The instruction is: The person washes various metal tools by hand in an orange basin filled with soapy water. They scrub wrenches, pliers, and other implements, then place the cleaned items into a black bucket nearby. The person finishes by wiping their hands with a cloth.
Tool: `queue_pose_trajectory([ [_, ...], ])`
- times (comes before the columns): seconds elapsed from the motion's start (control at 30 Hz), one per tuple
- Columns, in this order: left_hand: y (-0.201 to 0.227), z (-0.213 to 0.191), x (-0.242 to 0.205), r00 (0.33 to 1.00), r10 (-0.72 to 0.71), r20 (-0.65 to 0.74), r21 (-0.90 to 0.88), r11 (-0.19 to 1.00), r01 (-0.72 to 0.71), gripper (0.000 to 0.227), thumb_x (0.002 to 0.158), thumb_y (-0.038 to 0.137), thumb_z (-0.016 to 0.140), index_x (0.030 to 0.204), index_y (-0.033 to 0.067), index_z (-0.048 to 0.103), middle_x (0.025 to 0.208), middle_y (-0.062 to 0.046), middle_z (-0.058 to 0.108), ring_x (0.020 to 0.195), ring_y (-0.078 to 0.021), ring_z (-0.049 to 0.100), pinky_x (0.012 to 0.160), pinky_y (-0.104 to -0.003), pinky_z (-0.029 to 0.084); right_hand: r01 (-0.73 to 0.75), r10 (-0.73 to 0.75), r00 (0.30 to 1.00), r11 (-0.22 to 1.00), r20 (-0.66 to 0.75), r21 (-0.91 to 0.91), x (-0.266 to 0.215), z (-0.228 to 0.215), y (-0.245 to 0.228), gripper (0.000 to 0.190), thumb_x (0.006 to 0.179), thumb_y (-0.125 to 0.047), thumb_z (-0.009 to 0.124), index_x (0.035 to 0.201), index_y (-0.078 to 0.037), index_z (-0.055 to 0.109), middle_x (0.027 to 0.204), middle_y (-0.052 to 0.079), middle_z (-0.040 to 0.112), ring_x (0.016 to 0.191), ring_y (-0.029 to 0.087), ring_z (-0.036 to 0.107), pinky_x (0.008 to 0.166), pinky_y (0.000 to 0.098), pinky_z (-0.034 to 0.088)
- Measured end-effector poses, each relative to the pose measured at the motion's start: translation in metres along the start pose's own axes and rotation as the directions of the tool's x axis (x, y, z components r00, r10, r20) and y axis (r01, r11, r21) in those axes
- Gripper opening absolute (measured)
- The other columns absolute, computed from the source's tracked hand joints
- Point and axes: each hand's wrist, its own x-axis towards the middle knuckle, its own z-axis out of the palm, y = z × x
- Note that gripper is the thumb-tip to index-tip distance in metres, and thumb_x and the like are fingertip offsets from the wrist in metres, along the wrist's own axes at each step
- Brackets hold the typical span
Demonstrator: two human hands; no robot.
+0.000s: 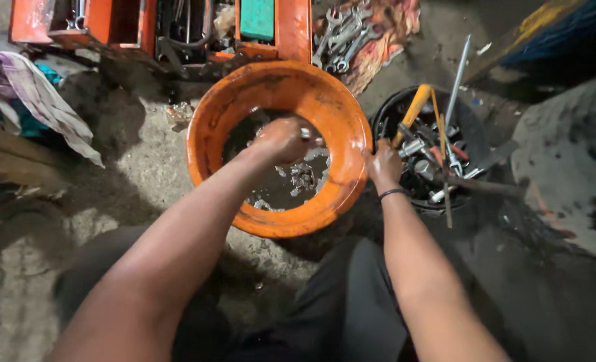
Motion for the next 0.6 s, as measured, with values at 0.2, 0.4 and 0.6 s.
queue_pose_trajectory([
  [0.2,0.027,-0.027,-0.004,0.990,0.140,0.003,-0.306,0.943,-0.132,0.043,0.089,0.050,0.066,0.099,0.0090,0.070,0.079,-0.017,0.071,0.071,-0.0351,0.074,0.072,-0.045,0.057,-0.153,0.226,0.938,0.950,0.262,-0.272,0.019,-0.011,-0.015,0.059,0.080,-0.050,0.074,0.119,-0.006,0.069,0.119,0.026,0.071,0.109,0.043,0.070,0.092,0.0535,0.056],
  [0.4,0.006,-0.021,0.003,0.936,0.344,-0.071,-0.323,0.880,-0.347,0.041,0.085,0.048,0.068,0.105,0.0132,0.076,0.095,-0.017,0.074,0.086,-0.0363,0.072,0.075,-0.047,0.057,0.074,-0.011,0.982,0.942,0.191,-0.327,0.012,-0.007,0.023,0.046,0.101,-0.045,0.053,0.097,-0.006,0.077,0.107,0.024,0.074,0.103,0.043,0.070,0.089,0.0549,0.056],
  [0.6,-0.016,-0.015,0.007,0.970,0.217,0.108,-0.234,0.954,-0.188,0.048,0.091,0.055,0.062,0.107,0.0119,0.074,0.102,-0.016,0.075,0.097,-0.0372,0.070,0.088,-0.049,0.054,0.022,0.141,0.946,0.871,0.292,-0.492,0.010,-0.027,-0.004,0.033,0.088,-0.032,0.057,0.102,-0.008,0.077,0.112,0.021,0.074,0.105,0.041,0.072,0.094,0.0522,0.058],
])
